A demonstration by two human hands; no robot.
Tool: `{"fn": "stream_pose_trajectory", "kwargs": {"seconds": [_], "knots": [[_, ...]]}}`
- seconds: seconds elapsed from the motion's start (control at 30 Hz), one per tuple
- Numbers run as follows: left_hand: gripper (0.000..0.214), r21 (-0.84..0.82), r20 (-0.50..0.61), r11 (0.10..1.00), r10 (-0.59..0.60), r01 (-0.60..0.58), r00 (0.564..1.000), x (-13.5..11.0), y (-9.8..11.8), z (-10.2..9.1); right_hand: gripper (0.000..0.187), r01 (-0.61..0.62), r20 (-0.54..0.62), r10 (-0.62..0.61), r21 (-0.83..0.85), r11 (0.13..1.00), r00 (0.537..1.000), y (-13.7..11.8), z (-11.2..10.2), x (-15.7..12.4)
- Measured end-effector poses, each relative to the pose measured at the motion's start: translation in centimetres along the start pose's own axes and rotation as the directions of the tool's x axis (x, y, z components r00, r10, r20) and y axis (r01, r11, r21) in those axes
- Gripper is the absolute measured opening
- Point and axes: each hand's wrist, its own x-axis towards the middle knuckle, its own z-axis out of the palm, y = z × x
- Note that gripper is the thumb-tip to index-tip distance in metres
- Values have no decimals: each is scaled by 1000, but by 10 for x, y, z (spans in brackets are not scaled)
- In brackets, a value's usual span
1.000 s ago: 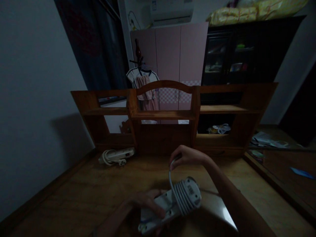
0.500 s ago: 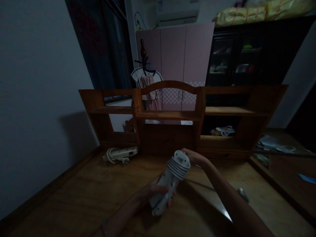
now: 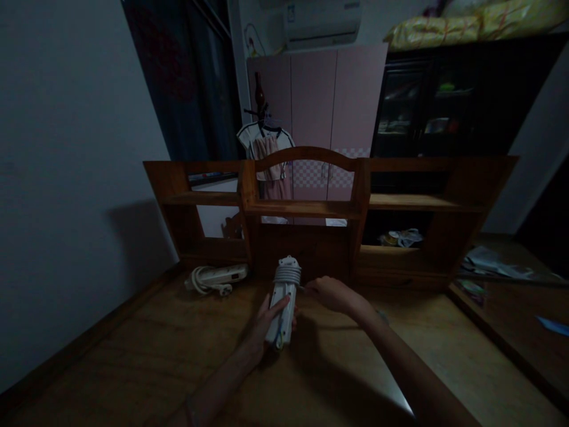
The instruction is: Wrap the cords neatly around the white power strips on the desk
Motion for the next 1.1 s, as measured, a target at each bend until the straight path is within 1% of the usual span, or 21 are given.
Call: {"fn": "stream_pose_trajectory", "kwargs": {"seconds": [0.1,0.2,0.27,0.33,0.4,0.43,0.47,0.5,0.6,0.67,0.8,0.93,1.03,1.1], "knots": [[53,104,-49,992,82,-77,995,-4,5,0,27,-25,-31,22,-83,996,999,-13,-6,-8],[57,170,-124,968,205,-183,971,-7,11,0,23,-21,-32,17,-126,992,999,-18,-16,-14],[61,202,-153,952,261,-229,953,-8,14,2,22,4,-21,-7,-114,993,1000,-18,-22,-16],[67,237,-164,927,334,-292,928,-9,16,5,22,19,-19,-21,-90,996,1000,-17,-26,-16],[73,275,-165,887,424,-372,890,-11,18,8,23,9,-29,-12,-84,996,1000,-16,-27,-16],[75,292,-163,869,458,-401,874,-12,18,10,24,4,-37,-7,-83,997,999,-15,-28,-16],[78,302,-161,860,472,-413,867,-13,19,11,25,3,-45,-7,-78,997,999,-14,-28,-16],[81,301,-155,862,466,-407,871,-14,19,11,25,7,-48,-10,-68,998,999,-14,-28,-16],[89,254,-125,907,376,-337,918,-16,18,10,27,25,-48,-26,-35,999,999,-13,-31,-17],[91,217,-101,925,338,-310,936,-16,17,9,27,28,-45,-29,-9,1000,999,-13,-36,-20],[87,189,-56,924,349,-333,936,-17,16,11,28,36,-28,-34,47,998,999,-12,-49,-28],[85,169,9,928,337,-334,941,-20,18,17,29,69,-37,-67,59,996,997,-9,-63,-37],[83,156,56,935,315,-320,948,-24,19,19,31,74,-42,-72,53,996,997,-7,-67,-41],[83,169,55,936,303,-308,952,-25,19,18,32,57,-45,-56,33,998,997,-8,-66,-42]]}}
